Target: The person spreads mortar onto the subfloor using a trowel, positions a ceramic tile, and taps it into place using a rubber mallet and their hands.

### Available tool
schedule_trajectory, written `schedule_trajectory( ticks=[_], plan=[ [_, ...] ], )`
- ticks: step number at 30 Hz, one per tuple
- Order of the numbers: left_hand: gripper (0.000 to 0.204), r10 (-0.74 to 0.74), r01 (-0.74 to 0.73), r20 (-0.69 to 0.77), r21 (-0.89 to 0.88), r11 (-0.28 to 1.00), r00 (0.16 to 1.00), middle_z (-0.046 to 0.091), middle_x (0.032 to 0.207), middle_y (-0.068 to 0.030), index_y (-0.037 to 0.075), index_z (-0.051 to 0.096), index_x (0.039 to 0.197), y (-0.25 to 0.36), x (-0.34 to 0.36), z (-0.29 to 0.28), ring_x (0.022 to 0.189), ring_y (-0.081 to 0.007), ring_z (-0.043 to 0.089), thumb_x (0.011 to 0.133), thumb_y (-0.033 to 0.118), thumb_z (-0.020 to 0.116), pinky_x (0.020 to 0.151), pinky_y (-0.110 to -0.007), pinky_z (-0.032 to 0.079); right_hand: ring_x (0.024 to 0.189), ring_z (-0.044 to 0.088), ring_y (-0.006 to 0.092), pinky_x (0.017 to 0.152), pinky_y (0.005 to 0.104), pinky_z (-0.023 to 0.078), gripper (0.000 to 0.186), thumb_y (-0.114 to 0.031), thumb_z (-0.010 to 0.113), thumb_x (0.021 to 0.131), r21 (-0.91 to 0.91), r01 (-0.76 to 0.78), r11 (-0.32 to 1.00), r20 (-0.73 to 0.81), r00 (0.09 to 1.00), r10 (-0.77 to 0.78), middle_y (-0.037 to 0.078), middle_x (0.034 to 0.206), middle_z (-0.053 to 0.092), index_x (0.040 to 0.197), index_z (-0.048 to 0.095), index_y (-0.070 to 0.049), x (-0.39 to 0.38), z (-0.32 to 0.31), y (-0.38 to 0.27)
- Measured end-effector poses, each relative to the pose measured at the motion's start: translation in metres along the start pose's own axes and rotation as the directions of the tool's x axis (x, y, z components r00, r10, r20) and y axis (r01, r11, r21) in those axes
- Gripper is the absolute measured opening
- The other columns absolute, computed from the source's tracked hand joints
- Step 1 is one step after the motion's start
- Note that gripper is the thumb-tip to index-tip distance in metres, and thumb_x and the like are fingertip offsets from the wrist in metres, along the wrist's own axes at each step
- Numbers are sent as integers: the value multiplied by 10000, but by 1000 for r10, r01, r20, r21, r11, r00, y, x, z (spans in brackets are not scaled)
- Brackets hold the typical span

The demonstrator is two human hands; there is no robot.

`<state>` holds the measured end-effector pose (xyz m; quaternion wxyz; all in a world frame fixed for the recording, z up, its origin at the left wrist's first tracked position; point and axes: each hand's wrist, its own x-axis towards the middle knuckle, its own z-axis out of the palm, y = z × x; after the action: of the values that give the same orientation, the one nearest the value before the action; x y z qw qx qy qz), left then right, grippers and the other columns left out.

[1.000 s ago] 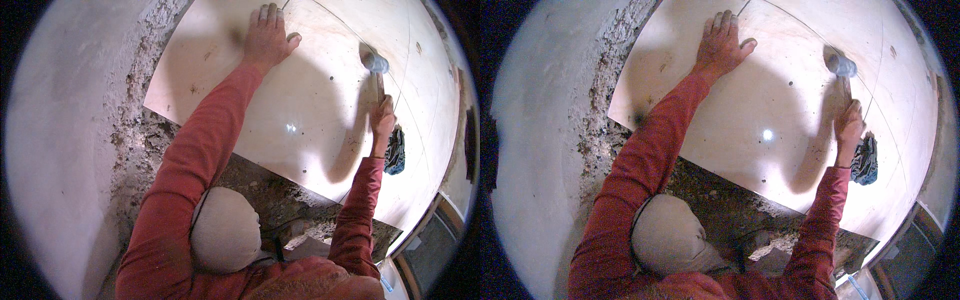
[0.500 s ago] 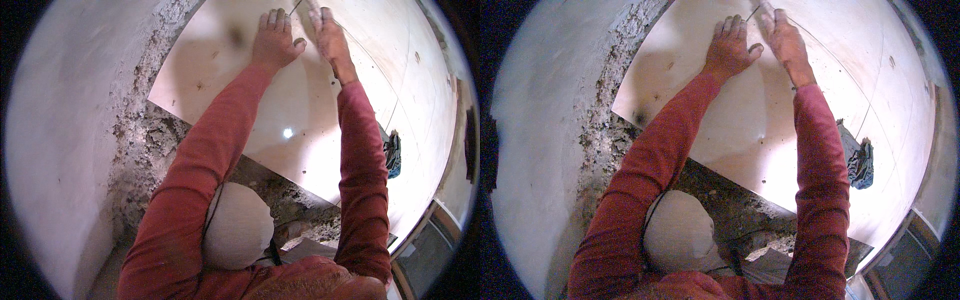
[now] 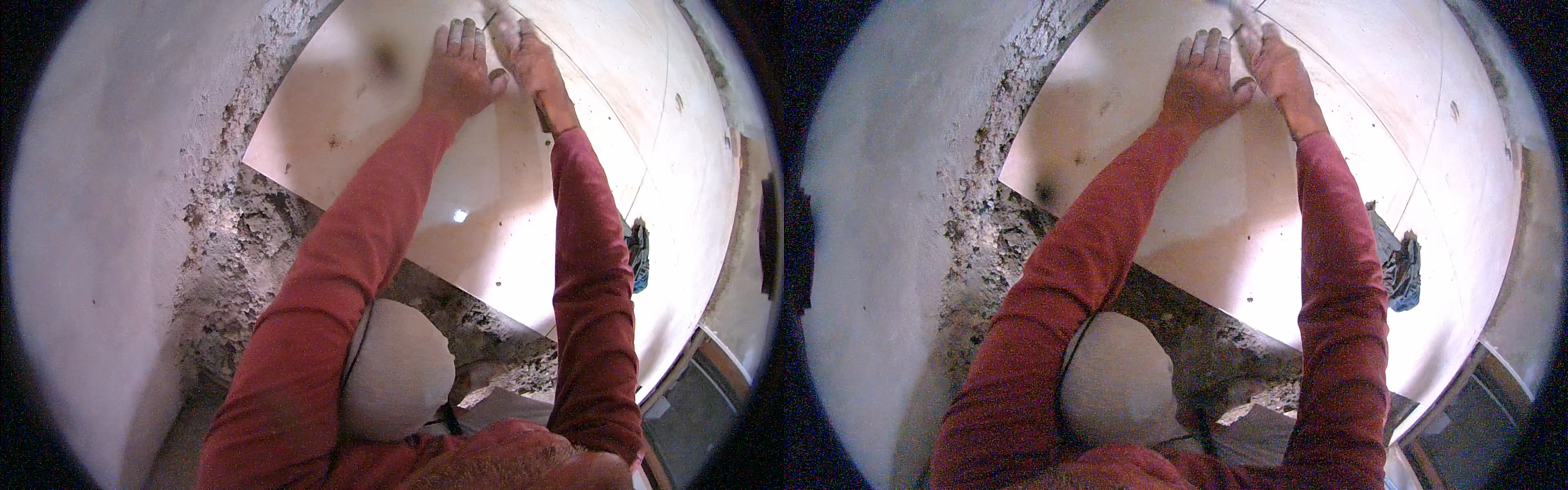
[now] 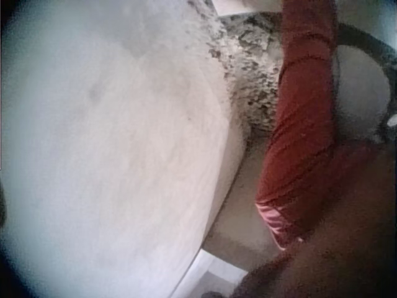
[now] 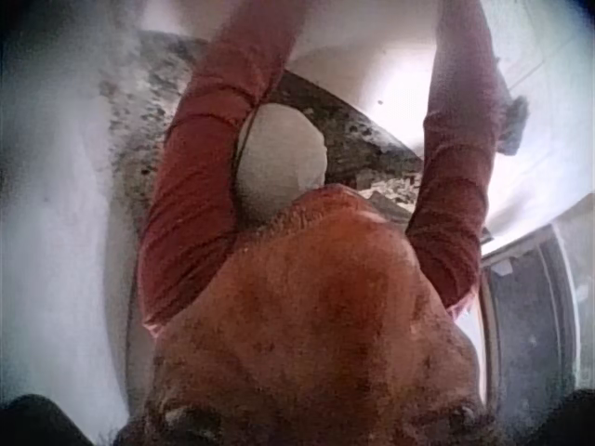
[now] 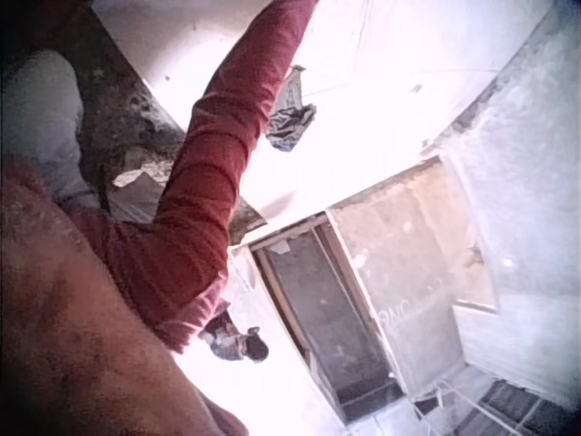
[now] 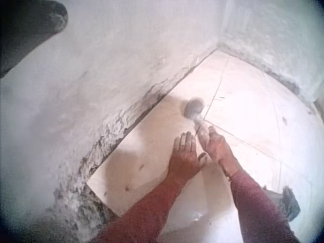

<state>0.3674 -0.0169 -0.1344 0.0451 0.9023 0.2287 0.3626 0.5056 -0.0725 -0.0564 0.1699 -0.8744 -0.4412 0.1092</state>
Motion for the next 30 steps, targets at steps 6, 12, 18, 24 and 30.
schedule_trajectory(
  ticks=[6,12,18,24,30],
  plan=[
    [782,-15,15,-6,-9,1000,1000,554,1359,-323,-122,590,1247,-8,-7,-1,1303,-459,502,825,528,689,1147,-579,318,1155,615,484,963,513,495,607,-512,470,1038,79,-4,997,-2,1000,4,345,1178,644,1416,481,-37,-15,-23,-18],
    [772,3,-4,-44,-41,999,999,556,1355,-329,-125,588,1246,0,0,3,1276,-453,527,831,518,687,1138,-578,322,945,670,475,811,535,515,483,-495,489,1028,139,27,990,-118,993,-11,305,980,681,1222,545,-56,-18,-18,16],
    [704,22,-22,-5,-44,999,1000,578,1346,-306,-110,586,1265,-10,-1,-5,1278,-440,535,888,480,659,1134,-555,350,512,442,66,453,251,387,446,-510,521,1039,520,-228,823,11,965,260,-30,646,464,1034,563,-66,-141,-63,23],
    [662,-12,145,466,-250,957,885,472,1516,-196,19,515,1429,-115,5,-67,1425,-373,412,937,443,641,1202,-431,307,494,435,38,449,213,378,385,-462,522,1053,609,-591,529,430,807,406,-59,674,494,1137,623,-99,-296,-74,88],
    [754,-57,-8,594,106,994,802,363,1589,-193,57,480,1469,-173,-28,-114,1439,-396,387,871,450,718,1188,-486,337,976,651,277,866,412,515,567,-541,506,1027,-148,-261,954,-191,954,231,149,934,656,1230,656,-33,-325,-100,213]
  ],
)
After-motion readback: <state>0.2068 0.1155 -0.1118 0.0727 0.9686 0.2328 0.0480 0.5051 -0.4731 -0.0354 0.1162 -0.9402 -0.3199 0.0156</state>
